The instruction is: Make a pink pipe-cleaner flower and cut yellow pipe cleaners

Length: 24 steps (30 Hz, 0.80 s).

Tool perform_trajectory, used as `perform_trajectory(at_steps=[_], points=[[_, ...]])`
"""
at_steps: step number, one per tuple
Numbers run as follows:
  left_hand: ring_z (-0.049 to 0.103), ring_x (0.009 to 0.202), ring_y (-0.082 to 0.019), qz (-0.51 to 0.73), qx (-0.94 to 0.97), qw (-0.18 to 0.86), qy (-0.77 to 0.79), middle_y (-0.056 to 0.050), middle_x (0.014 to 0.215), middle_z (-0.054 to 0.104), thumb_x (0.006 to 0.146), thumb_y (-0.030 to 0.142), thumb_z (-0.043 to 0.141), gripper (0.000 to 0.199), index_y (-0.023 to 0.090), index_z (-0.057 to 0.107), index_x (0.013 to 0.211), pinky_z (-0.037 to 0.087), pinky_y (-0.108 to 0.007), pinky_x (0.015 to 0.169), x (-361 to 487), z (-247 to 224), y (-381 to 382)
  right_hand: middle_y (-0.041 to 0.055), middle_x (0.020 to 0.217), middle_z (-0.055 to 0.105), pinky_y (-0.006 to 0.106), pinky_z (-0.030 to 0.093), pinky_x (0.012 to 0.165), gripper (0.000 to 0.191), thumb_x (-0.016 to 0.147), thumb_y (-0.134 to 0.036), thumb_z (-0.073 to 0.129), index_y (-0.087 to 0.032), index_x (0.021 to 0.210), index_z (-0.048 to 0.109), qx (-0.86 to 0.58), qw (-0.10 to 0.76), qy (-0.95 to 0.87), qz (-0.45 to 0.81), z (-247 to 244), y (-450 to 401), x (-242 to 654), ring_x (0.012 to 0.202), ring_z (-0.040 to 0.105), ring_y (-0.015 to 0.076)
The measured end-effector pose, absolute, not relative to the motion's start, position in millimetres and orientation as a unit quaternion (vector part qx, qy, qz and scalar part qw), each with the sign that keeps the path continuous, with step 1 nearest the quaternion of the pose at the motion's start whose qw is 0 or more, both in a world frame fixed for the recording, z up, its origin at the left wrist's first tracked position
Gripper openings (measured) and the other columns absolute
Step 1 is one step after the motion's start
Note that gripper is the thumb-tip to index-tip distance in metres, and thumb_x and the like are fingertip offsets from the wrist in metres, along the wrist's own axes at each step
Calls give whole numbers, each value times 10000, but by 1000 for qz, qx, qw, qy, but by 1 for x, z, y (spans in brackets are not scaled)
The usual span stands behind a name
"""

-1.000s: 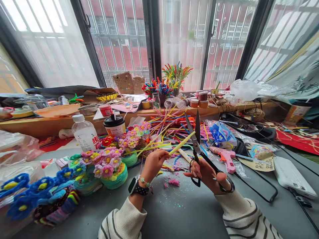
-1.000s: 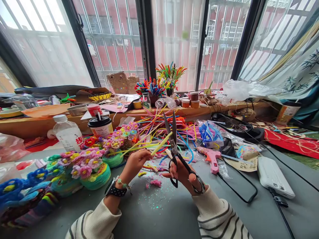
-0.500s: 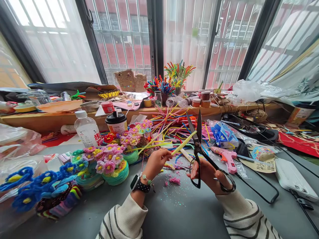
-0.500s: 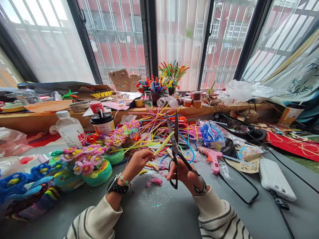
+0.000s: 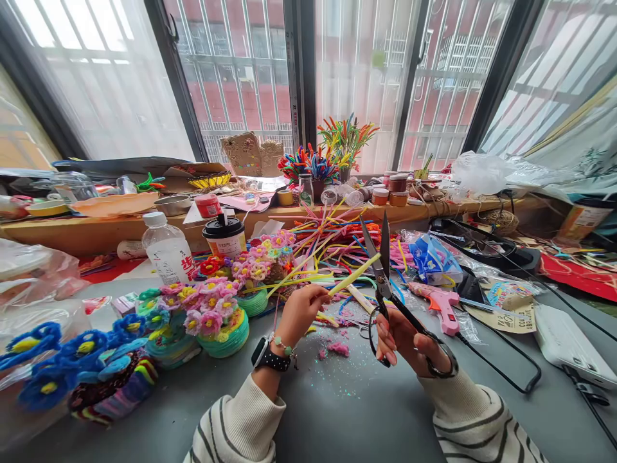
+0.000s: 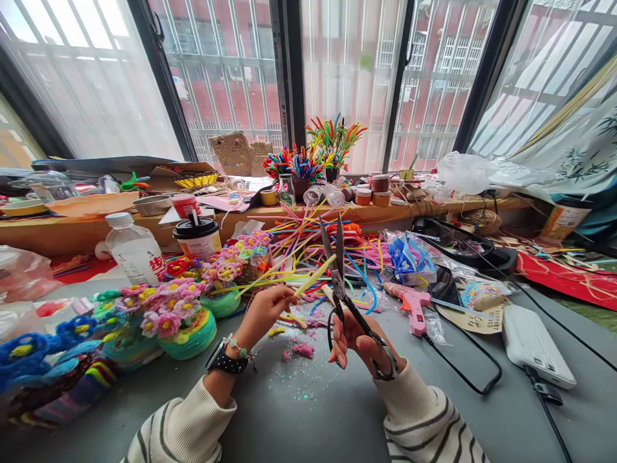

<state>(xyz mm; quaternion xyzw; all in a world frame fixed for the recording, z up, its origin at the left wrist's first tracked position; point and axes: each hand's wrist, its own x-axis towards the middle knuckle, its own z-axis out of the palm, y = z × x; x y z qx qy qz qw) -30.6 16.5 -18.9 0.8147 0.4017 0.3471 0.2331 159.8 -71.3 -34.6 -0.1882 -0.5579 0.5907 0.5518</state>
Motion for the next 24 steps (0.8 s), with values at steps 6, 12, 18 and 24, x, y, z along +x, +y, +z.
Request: perform_trajectory(at_steps=[6,12,18,24], points=[[539,605,-115,353,818,195,411,-23,697,627,731,179,430,178,163,607,710,386,-201,553,-33,-22,19,-99,383,346,189,408,360,295,725,-391,526,-166,564,425,-232,628,-485,563,-38,-68,165,232,311,14],[537,572,-115,407,774,210,438,-25,685,619,731,248,453,182,158,609,756,396,-210,546,-36,-23,21,-88,384,369,188,391,363,271,735,-364,526,-157,572,459,-267,661,-478,514,-35,-65,171,254,346,23],[574,631,-137,508,635,392,430,-43,731,625,688,329,511,282,139,571,888,442,-219,551,-38,-17,21,-85,367,371,204,401,382,308,732,-400,510,-160,548,450,-339,645,-479,490,-38,-62,171,263,358,34],[577,680,-122,564,515,490,419,-41,759,606,684,307,501,243,129,546,844,455,-201,560,-44,-11,25,-74,356,408,215,394,360,320,707,-436,515,-164,550,451,-385,610,-494,487,-42,-60,170,252,383,53]])
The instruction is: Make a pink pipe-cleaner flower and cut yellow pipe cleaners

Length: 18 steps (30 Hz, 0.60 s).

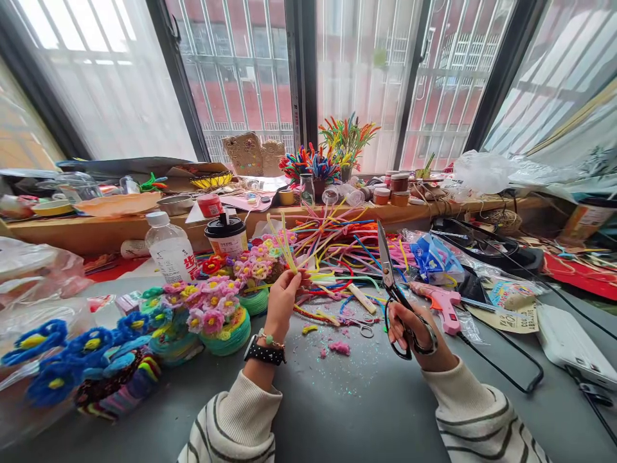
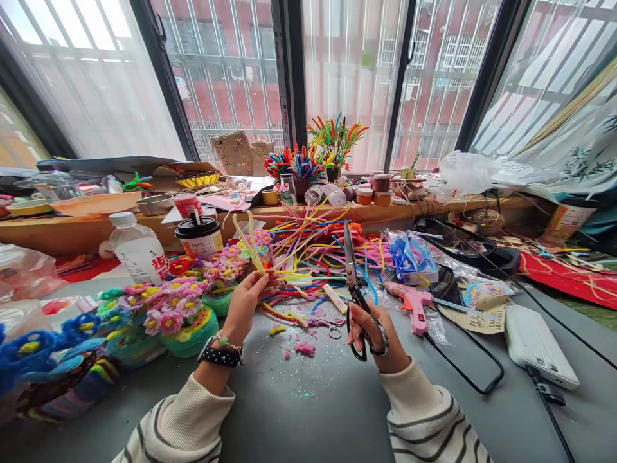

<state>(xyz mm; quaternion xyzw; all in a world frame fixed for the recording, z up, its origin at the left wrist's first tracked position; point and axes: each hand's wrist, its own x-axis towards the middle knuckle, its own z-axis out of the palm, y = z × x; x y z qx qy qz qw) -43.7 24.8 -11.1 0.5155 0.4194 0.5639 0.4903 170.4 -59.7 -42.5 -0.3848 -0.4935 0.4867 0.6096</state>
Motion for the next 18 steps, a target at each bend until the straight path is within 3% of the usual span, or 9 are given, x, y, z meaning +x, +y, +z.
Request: perform_trajectory(at_steps=[4,9,14,18], points=[[543,544,-90,593,517,435,437,0,672,566,730,297,407,245,148,493,904,457,-219,528,-48,-15,33,-69,360,421,184,349,329,306,711,-434,506,-159,583,463,-411,586,-494,494,-40,-62,169,267,402,53],[431,430,-69,592,545,311,506,45,548,434,756,299,333,239,147,505,822,380,-183,424,-53,-19,40,-53,393,455,182,322,313,315,687,-468,502,-156,651,480,-487,500,-547,461,-32,-68,169,304,429,71],[442,452,-103,560,573,240,548,10,556,464,772,315,311,295,141,548,792,363,-216,429,-59,-18,40,8,599,588,228,430,480,296,662,-433,534,-169,792,564,-614,415,-638,211,-34,-85,190,505,534,126],[518,678,-177,533,606,165,567,-58,700,560,725,267,418,215,152,600,732,398,-281,625,-61,-16,37,35,748,649,267,442,566,263,670,-414,510,-202,800,596,-715,297,-633,12,-45,-109,214,655,589,190]])
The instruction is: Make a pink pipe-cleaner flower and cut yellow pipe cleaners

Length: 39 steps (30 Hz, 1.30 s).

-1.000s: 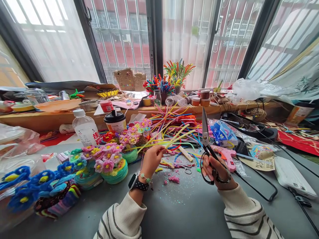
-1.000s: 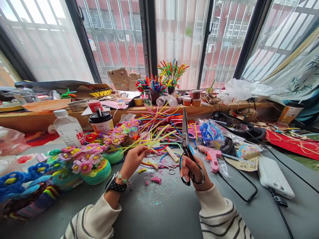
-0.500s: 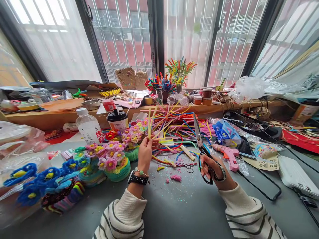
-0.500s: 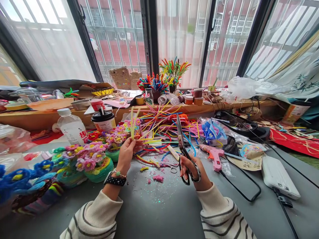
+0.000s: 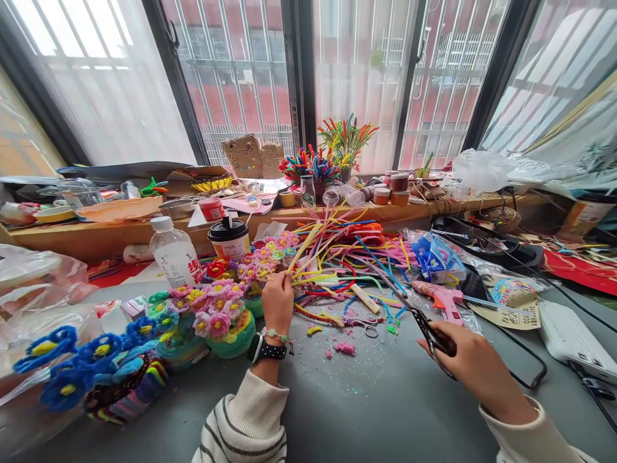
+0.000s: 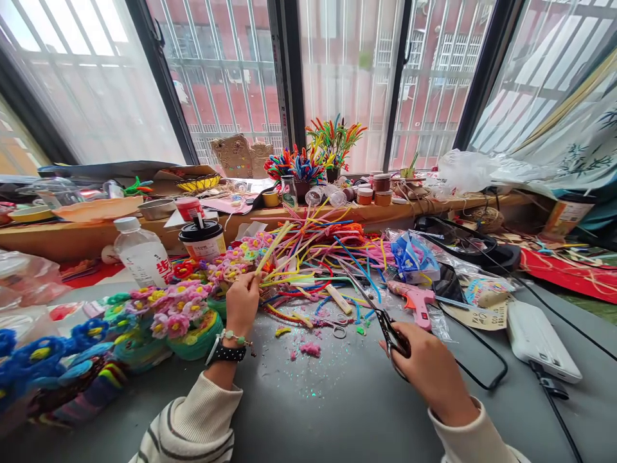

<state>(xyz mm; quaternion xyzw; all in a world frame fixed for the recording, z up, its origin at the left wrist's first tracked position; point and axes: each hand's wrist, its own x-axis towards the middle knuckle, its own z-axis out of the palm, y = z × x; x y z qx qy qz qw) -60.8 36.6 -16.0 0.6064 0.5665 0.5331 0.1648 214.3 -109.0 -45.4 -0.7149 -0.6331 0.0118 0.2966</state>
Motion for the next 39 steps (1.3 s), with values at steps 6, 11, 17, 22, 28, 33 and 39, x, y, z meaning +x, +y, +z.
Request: perform_trajectory(at_steps=[6,11,17,22,28,33,39], points=[[558,779,-184,337,690,23,640,-67,1047,561,752,207,367,281,170,639,814,411,-265,639,-60,-16,31,50,867,662,305,457,615,276,656,-372,506,-217,852,624,-788,138,-600,16,-50,-132,230,775,605,235],[576,754,-176,249,693,-5,676,-41,1066,562,770,217,343,302,188,631,856,409,-244,568,-59,-15,29,53,902,646,310,451,598,290,666,-363,504,-213,896,596,-808,72,-584,40,-42,-129,234,802,595,236],[583,744,-176,225,688,-4,690,-63,1032,577,757,164,342,297,182,624,849,401,-232,543,-60,-16,30,76,813,649,300,421,558,233,600,-260,597,-188,822,609,-806,-1,-592,13,-25,-122,233,770,596,249],[587,679,-181,226,686,-8,692,-78,951,597,751,163,343,291,184,626,813,387,-235,495,-62,-17,30,92,707,653,275,345,453,205,685,-374,526,-190,723,607,-809,62,-580,-69,-5,-84,186,641,606,250],[586,669,-187,241,678,-28,694,-100,930,579,773,197,324,300,168,617,824,380,-241,489,-60,-16,32,65,639,637,236,278,446,280,799,-287,372,-189,649,588,-717,241,-647,-101,-18,-31,127,572,577,166],[578,662,-201,288,665,-48,688,-123,939,564,784,197,312,306,151,588,906,392,-273,509,-58,-15,30,47,612,615,237,298,478,283,793,-300,376,-180,640,582,-682,307,-663,-37,-40,-31,128,543,541,153],[545,803,-197,454,660,-36,597,-101,929,575,773,163,333,286,133,600,870,421,-287,696,-55,-11,25,4,525,531,217,358,486,316,804,-361,363,-159,702,582,-570,452,-674,130,-39,-31,137,479,492,113]])
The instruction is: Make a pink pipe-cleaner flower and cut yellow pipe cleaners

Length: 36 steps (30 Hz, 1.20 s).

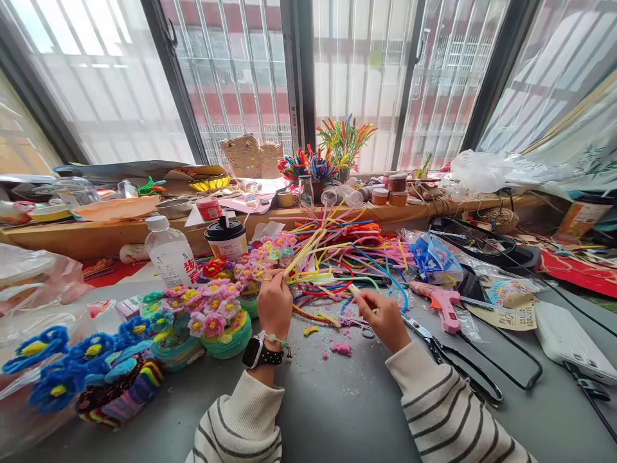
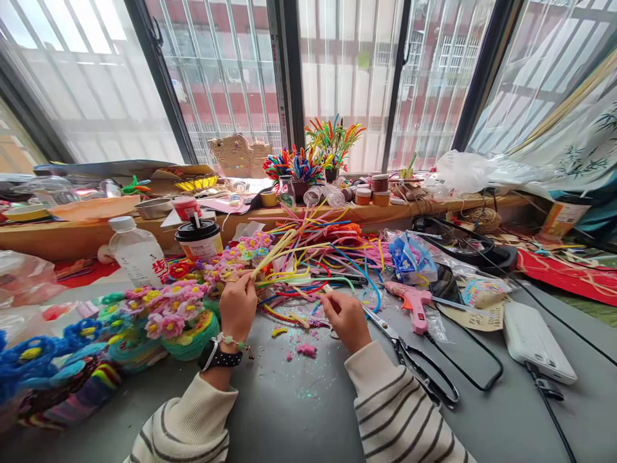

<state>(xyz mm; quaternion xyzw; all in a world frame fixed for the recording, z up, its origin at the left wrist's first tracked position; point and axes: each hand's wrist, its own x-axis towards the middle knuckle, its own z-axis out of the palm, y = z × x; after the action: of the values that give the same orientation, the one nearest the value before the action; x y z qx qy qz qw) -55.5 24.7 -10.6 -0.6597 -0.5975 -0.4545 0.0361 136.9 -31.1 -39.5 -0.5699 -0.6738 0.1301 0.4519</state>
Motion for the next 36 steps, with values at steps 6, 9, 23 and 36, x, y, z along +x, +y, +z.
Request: perform_trajectory(at_steps=[6,9,23,36], points=[[542,837,-165,-576,-649,-163,-470,-64,907,576,773,280,394,261,158,620,819,439,-271,746,-48,-7,22,13,624,568,244,437,549,292,755,-378,460,-156,898,584,-478,555,-617,289,-39,-28,136,557,525,123],[551,815,-162,-544,-684,-273,-403,-64,883,582,756,292,429,252,152,638,782,455,-266,725,-42,-8,20,27,773,589,257,464,577,405,702,-379,537,-184,1056,506,-429,604,-560,372,-36,-27,137,650,545,131],[568,476,-135,-439,-656,-431,-438,-24,535,620,694,347,492,305,126,635,848,435,-214,431,-35,-14,20,-7,609,633,184,478,508,217,598,-339,650,-166,728,648,-370,745,-305,465,-27,-28,147,527,564,77],[574,546,-114,-487,-520,-558,-426,-4,559,629,551,306,656,251,120,663,720,488,-244,576,-36,-10,20,3,750,636,260,489,637,278,659,-474,552,-204,672,615,-333,775,-298,446,-30,-24,155,712,582,127]])
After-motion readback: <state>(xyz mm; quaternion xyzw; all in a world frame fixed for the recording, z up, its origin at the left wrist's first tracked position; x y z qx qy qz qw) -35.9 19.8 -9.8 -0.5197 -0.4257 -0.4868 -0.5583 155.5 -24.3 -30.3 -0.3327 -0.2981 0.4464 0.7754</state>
